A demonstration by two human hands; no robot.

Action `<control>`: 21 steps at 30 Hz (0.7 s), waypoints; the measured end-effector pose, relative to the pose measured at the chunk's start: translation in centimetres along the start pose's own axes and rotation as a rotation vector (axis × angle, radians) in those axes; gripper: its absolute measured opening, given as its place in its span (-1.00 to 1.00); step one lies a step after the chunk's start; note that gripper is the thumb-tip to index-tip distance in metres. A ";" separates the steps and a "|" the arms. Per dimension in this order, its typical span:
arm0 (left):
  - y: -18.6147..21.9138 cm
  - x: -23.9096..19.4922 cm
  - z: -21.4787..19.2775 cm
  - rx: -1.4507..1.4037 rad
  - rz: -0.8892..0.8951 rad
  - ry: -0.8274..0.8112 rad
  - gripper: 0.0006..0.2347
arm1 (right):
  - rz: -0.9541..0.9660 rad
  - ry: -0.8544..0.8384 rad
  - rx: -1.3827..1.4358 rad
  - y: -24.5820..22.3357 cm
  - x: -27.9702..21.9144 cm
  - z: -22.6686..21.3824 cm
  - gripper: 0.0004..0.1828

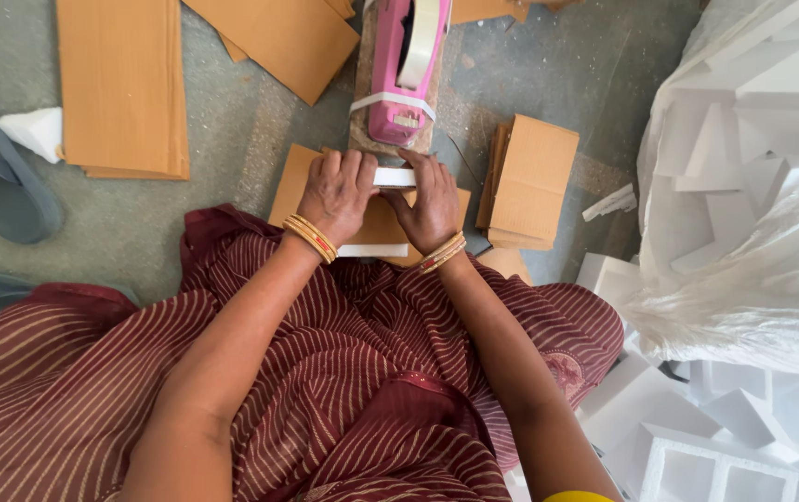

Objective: The person folds small cardboard sheets by hand to create rectangular boxes and inserts white foam blocks into them at a gluing station.

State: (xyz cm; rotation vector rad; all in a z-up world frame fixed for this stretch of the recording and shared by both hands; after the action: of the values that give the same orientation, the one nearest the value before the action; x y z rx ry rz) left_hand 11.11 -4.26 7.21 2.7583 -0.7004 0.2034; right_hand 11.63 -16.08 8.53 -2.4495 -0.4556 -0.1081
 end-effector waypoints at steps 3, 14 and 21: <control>-0.2 0.1 -0.4 -0.016 -0.002 0.012 -0.64 | -0.046 -0.005 0.133 -0.1 0.3 -0.2 -0.36; -0.7 -0.2 -1.5 -0.208 0.071 0.019 -0.51 | -0.042 -0.078 0.132 0.3 -0.1 -0.2 -0.56; -0.8 -0.5 -0.1 -0.181 0.021 -0.053 -0.75 | 0.052 -0.298 0.513 1.7 0.1 0.5 -0.51</control>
State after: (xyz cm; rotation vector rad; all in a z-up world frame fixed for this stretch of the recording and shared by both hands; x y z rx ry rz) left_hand 11.11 -3.32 6.96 2.5935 -0.7236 0.0682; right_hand 12.34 -17.03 7.15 -1.9709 -0.4782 0.3584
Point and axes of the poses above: each hand's wrist, its own x-axis towards the middle knuckle, its own z-axis out of the palm, y = z × x, the point moved 10 cm from there along x, towards the middle knuckle, and after that the axes turned 5 degrees about -y, right-handed, at the moved point
